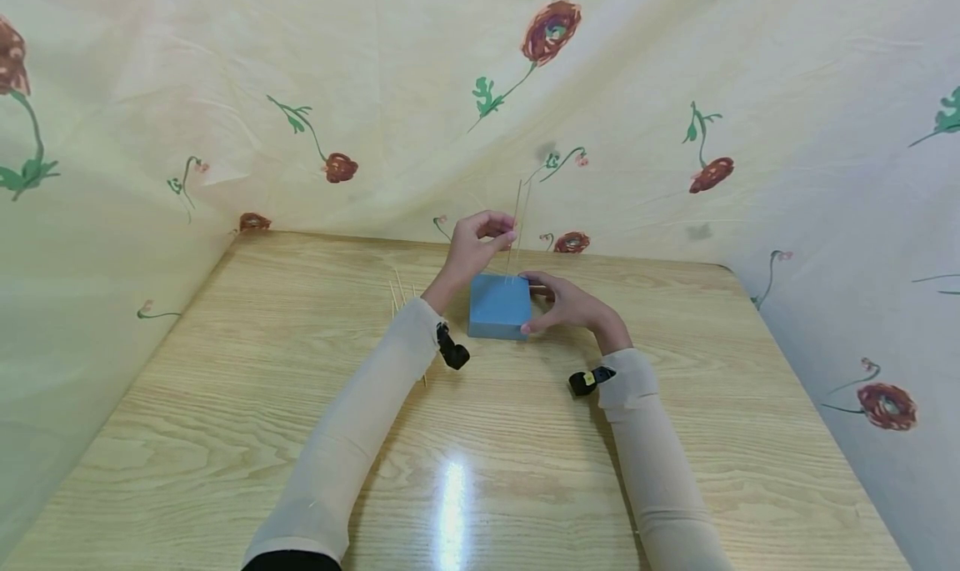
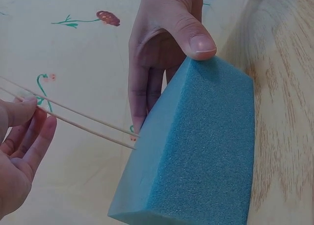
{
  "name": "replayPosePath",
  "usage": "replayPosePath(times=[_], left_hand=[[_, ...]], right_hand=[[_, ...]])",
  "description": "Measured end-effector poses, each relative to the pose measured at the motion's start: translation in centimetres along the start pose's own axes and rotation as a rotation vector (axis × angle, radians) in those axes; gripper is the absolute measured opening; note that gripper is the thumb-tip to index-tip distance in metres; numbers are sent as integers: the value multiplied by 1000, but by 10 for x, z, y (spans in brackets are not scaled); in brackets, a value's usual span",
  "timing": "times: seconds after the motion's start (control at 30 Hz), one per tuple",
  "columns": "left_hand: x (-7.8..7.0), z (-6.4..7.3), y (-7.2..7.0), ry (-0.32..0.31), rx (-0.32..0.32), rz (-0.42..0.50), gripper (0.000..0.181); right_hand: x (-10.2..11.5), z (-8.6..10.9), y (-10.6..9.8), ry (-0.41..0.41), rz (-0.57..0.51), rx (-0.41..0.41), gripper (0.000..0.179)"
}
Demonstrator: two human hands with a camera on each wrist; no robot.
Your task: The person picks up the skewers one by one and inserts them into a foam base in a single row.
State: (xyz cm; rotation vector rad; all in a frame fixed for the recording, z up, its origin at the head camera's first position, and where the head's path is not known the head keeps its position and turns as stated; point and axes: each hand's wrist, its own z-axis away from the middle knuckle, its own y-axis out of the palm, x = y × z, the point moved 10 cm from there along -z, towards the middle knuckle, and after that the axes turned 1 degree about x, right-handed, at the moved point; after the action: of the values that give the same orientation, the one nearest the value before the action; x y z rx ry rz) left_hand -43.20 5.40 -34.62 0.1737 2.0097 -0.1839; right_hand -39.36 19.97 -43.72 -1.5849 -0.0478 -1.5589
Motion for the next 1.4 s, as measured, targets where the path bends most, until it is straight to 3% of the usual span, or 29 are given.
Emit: replayPosePath(times=[0.4,0.73,1.13,1.4], left_hand=[[0,5,-3,-2,24,22,25],[8,16,-12,-60,23,8,24],[17,30,-43,-114,58,-43,26],[20,36,-70,-145,93,-146,27]], right_hand=[[0,-2,1,-4,-7,9,98],[-2,-3,2,6,3,3,99],[-3,-2,1,28,4,-9,101],[-3,-1,1,31,-2,-4,101]])
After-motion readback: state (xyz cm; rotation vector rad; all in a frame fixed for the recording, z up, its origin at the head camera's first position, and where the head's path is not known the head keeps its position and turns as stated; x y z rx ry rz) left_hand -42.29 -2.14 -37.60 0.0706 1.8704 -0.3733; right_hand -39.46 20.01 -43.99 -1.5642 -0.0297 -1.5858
